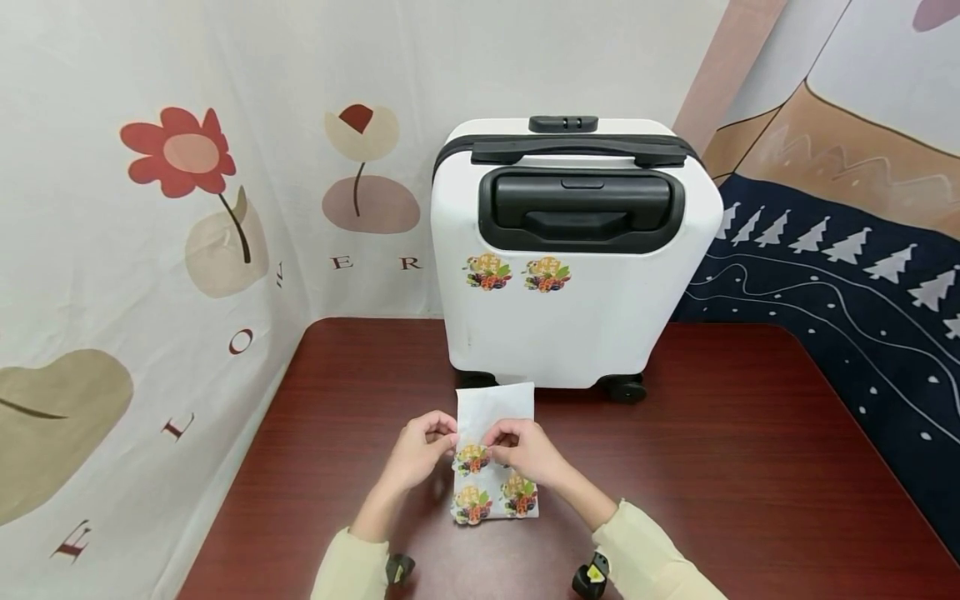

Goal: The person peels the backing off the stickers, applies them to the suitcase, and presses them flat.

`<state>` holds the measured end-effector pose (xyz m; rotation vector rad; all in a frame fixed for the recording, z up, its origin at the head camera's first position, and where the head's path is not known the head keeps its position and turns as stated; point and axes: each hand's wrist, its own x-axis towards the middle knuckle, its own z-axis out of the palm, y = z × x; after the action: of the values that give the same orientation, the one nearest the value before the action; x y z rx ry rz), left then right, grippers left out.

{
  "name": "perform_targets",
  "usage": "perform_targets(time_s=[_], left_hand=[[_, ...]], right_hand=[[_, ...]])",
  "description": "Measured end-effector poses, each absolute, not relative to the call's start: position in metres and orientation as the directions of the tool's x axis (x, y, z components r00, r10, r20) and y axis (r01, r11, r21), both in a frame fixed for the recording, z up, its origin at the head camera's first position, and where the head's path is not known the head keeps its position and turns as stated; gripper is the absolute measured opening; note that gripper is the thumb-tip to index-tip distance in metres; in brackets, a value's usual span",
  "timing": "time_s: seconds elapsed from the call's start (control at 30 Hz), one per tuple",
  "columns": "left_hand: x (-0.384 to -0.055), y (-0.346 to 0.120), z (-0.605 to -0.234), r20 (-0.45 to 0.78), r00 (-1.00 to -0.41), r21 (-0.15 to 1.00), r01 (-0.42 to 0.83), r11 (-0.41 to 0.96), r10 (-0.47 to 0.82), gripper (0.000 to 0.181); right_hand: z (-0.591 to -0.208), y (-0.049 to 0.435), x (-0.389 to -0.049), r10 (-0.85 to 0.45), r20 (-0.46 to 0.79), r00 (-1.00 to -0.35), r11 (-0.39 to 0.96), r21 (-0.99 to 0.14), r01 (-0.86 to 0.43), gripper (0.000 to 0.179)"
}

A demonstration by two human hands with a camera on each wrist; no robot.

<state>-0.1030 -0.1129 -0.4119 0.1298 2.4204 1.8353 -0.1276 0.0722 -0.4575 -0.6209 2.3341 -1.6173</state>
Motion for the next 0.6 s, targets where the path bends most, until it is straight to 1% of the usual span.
perform_targets(time_s=[0.37, 0.6], left_hand=[[-0.110, -0.115, -0.429, -0.034, -0.993, 0.967, -0.004, 0.255, 0.113, 0.003], [-0.107, -0.115, -0.420, -0.030, -0.993, 0.971, -0.001, 0.241, 0.117, 0.004]], right_hand=[[-0.447, 0.070, -0.124, -0.468, 0.027, -0.884, 0.301, -0.935, -0.188, 0.005], [-0.455, 0.072, -0.127, -0.458, 0.022, -0.889, 0.302, -0.936, -0.179, 0.005]])
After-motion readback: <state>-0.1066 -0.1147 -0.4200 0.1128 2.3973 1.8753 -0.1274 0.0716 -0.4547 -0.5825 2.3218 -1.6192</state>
